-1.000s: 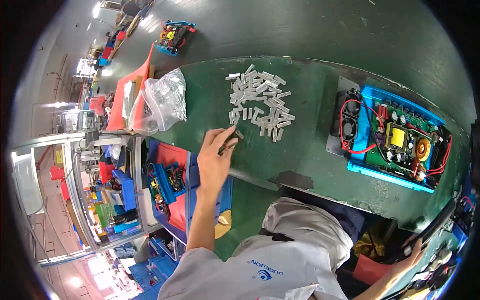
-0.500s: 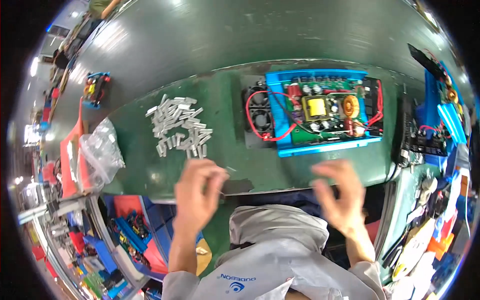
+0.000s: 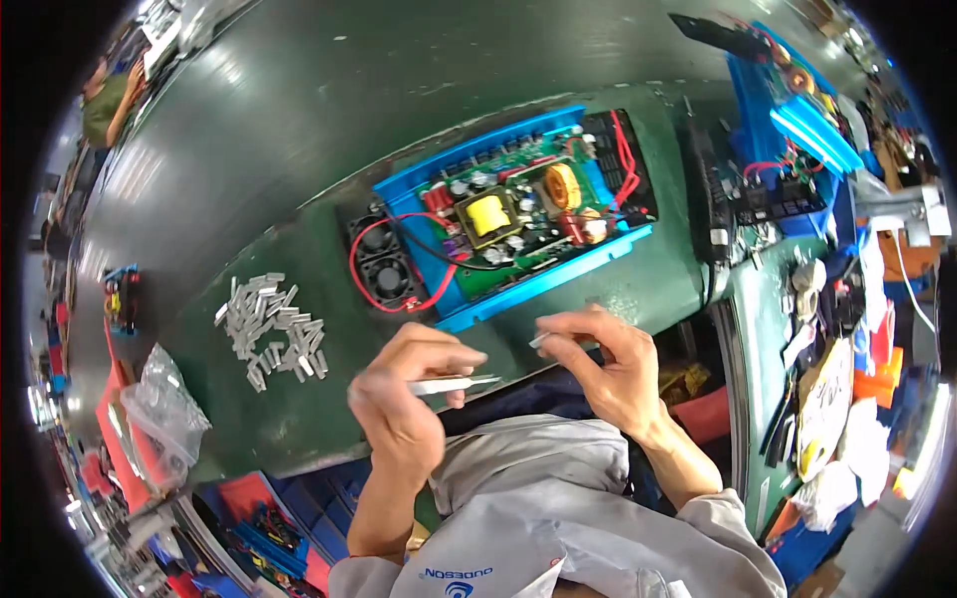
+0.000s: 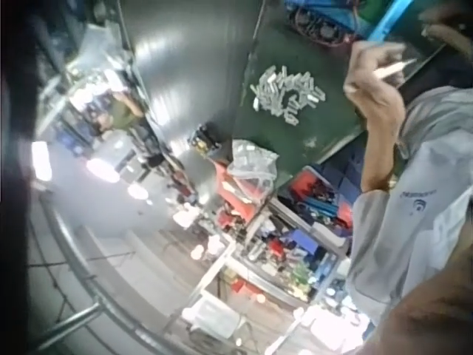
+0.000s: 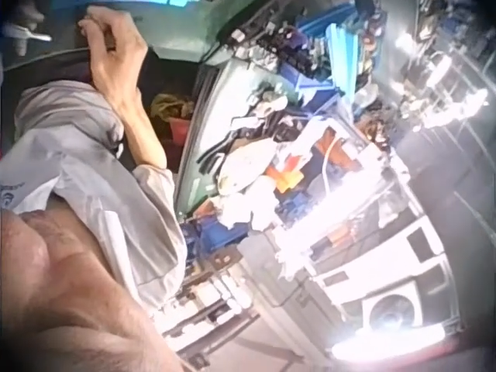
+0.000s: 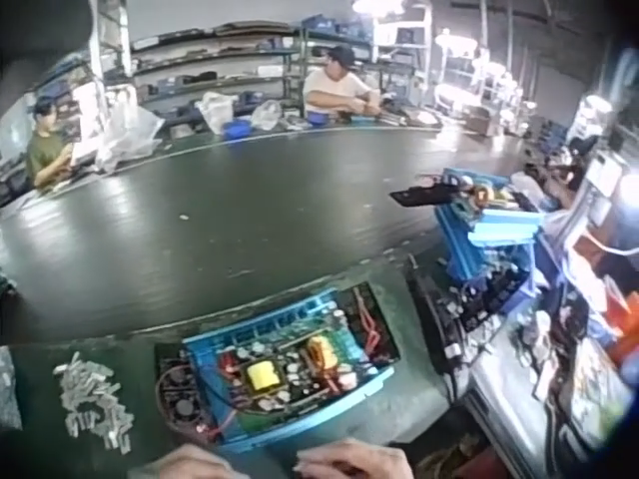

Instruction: Assembling electronic components into metal cases using an electric screwdriver.

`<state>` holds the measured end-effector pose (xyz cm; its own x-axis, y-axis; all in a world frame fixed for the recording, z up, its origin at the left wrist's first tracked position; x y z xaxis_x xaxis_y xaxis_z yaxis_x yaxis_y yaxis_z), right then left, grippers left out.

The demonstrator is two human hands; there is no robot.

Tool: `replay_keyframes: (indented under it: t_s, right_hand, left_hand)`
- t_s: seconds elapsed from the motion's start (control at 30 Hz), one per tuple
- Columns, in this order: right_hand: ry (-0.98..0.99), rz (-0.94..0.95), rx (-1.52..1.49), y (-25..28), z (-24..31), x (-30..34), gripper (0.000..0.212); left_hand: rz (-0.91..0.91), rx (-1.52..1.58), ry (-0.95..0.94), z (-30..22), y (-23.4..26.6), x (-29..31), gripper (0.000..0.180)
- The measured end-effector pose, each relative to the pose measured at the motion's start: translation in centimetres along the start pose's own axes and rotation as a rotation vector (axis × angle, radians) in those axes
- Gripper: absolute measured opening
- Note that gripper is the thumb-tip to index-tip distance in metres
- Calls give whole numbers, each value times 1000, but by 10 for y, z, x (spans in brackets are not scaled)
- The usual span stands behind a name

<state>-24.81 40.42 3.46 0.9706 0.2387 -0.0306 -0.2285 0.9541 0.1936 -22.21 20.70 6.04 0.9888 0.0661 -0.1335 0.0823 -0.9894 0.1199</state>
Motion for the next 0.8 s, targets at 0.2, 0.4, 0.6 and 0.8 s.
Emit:
replay_keyframes:
  t_s: [0.2,0.4,0.6,0.8]
  right_hand:
    - [73,6,-11,5,-1,-3,18]
    - [32,-36,-59,14,-8,-2,18]
    - [33,-48,-121,16,-13,-3,18]
    - [297,-226,333,42,16,-3,19]
  left_hand:
    - [-51,90,229,20,-5,-9,19]
    - [-30,182,280,22,-21,-14,27]
    - [1,177,275,21,-28,-14,25]
    - [-33,98,259,24,-24,-13,20]
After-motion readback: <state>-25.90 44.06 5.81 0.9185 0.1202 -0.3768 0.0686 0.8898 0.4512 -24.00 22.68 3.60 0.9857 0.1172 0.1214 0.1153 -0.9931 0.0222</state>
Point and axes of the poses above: each hand's wrist, its own x-axis away from the middle knuckle, its own y-axis out of the back of the hand, z = x × y, the point moved 9 cm from there along -x, towards the middle knuckle, and after that the axes turned 2 degrees about -x, right-handed, at the moved point
